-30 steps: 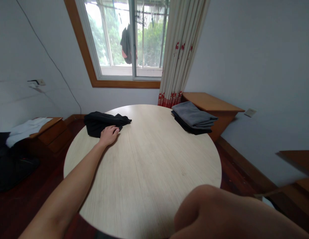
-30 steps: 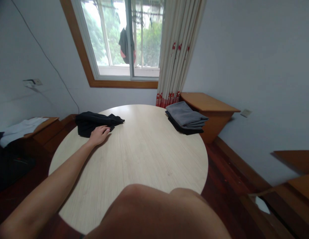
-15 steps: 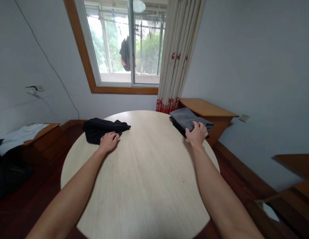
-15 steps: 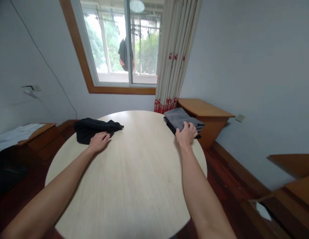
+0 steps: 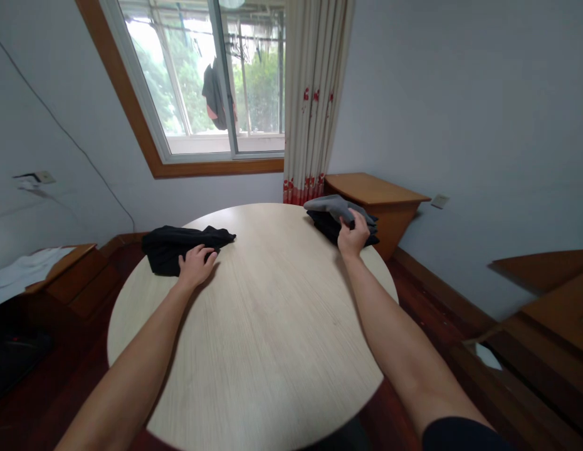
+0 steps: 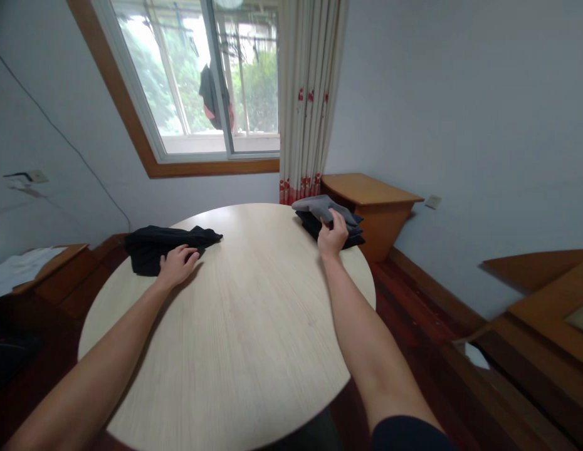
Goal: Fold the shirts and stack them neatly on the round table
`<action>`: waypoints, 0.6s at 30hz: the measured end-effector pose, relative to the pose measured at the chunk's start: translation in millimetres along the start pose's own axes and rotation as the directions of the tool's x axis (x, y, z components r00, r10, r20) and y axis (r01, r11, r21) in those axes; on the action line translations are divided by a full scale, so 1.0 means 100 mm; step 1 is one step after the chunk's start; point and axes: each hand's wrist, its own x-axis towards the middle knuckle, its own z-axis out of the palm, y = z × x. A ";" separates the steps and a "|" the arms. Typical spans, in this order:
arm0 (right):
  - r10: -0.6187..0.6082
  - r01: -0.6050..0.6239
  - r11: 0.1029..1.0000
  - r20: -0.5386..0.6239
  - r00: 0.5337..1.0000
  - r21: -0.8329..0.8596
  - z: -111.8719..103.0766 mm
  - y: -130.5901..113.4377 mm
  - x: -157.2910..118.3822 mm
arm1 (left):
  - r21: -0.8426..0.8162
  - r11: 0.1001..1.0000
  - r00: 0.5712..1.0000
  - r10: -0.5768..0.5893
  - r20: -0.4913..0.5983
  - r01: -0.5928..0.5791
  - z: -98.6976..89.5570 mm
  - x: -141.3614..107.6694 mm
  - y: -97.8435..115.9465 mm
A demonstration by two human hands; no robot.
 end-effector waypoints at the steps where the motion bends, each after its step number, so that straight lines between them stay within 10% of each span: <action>1: -0.037 0.038 0.999 -0.028 0.999 0.025 0.04 -0.16 -0.04 | -0.017 1.000 0.999 0.016 -0.042 -0.017 -0.01 -0.01 0.06; 5: -0.196 0.110 0.953 0.299 0.934 0.283 0.22 -0.70 -0.33 | -0.134 0.968 0.971 0.191 -0.140 -0.210 -0.03 -0.02 0.35; 11: -0.002 -0.362 0.892 0.802 0.597 0.271 0.37 -0.44 -0.62 | -0.342 0.860 0.910 0.414 0.035 -0.378 0.13 0.00 0.63; 18: 0.205 -0.266 0.963 0.783 0.587 -0.052 0.43 0.06 -0.66 | -0.404 0.877 0.937 0.330 0.112 -0.260 0.28 -0.21 0.54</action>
